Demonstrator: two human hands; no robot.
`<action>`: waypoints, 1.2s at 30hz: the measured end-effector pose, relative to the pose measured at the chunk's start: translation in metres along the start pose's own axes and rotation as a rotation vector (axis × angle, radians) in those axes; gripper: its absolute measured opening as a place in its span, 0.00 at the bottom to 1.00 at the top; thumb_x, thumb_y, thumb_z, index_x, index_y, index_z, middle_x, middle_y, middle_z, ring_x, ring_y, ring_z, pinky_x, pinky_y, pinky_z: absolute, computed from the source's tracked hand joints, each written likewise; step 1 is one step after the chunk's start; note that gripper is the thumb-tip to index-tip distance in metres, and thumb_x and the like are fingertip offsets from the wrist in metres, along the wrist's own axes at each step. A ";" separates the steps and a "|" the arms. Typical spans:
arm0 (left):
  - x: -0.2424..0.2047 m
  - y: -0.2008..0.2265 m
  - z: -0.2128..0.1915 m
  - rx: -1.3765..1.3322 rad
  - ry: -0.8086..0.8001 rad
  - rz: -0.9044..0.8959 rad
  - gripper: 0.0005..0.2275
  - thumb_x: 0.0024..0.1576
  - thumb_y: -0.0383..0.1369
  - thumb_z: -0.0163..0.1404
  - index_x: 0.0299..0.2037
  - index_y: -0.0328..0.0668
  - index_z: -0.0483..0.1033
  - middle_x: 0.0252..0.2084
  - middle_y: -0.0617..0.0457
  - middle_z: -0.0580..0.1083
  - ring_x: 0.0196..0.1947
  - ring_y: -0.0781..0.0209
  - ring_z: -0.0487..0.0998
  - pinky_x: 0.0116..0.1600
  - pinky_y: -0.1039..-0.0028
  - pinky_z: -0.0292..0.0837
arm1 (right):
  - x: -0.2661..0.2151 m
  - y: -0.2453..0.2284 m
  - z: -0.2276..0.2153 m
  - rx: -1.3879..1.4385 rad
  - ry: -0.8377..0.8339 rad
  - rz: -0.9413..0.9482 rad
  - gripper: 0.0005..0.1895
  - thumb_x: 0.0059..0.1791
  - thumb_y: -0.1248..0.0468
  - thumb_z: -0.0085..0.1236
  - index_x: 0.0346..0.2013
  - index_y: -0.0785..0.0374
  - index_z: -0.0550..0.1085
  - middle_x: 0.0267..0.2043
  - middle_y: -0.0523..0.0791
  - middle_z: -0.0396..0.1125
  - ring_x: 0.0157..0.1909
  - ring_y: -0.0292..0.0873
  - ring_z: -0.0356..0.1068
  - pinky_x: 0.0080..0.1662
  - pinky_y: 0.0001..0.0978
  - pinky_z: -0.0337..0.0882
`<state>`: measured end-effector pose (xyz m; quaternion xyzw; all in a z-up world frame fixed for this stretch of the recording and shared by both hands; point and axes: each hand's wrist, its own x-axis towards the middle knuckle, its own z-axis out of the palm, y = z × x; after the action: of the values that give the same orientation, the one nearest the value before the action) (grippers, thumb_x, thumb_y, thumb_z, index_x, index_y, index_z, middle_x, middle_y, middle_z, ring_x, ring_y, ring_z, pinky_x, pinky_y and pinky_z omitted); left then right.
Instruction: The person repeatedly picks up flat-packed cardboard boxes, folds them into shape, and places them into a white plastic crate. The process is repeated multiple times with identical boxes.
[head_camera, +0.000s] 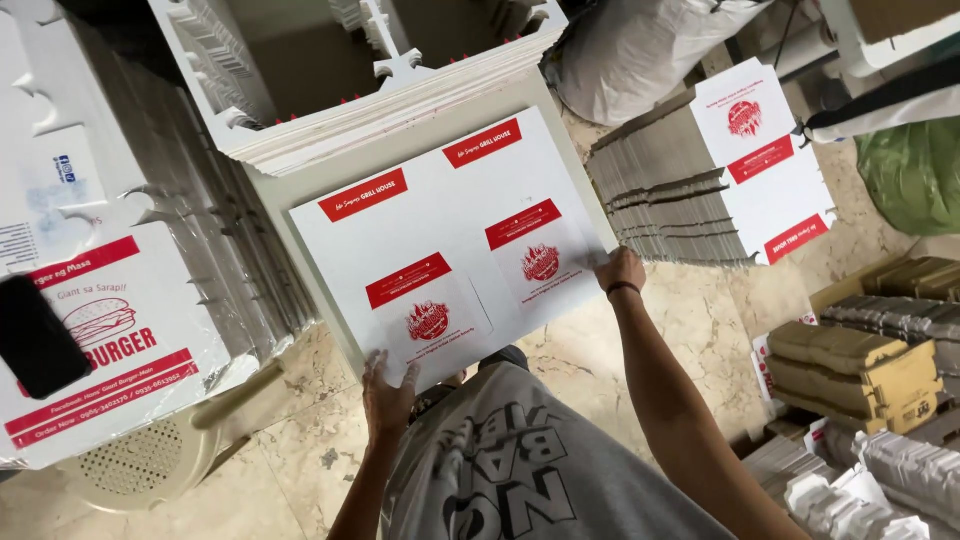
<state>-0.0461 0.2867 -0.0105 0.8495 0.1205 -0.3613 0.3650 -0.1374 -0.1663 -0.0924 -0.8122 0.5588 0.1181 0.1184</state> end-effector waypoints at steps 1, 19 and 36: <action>0.003 -0.005 0.004 0.004 -0.001 0.007 0.33 0.54 0.50 0.57 0.68 0.44 0.66 0.72 0.42 0.61 0.68 0.40 0.66 0.72 0.52 0.61 | 0.003 0.001 -0.001 0.002 -0.020 -0.011 0.16 0.44 0.56 0.56 0.38 0.60 0.82 0.41 0.55 0.75 0.50 0.61 0.75 0.52 0.53 0.76; 0.020 -0.034 0.009 -0.158 0.214 0.013 0.24 0.63 0.31 0.50 0.70 0.36 0.63 0.61 0.31 0.71 0.61 0.35 0.72 0.63 0.46 0.71 | 0.036 0.060 0.002 1.056 -0.831 0.239 0.30 0.46 0.52 0.62 0.61 0.57 0.69 0.54 0.54 0.69 0.55 0.66 0.69 0.58 0.66 0.69; 0.066 -0.103 0.016 0.057 0.417 -0.156 0.28 0.56 0.35 0.56 0.69 0.42 0.69 0.55 0.40 0.78 0.56 0.40 0.78 0.55 0.48 0.74 | -0.033 0.102 0.061 1.244 -0.771 0.112 0.22 0.48 0.60 0.66 0.49 0.72 0.72 0.42 0.64 0.71 0.35 0.66 0.75 0.33 0.61 0.82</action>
<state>-0.0560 0.3440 -0.1192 0.9039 0.2485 -0.2083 0.2789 -0.2477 -0.1530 -0.1454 -0.4657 0.4819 0.0625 0.7396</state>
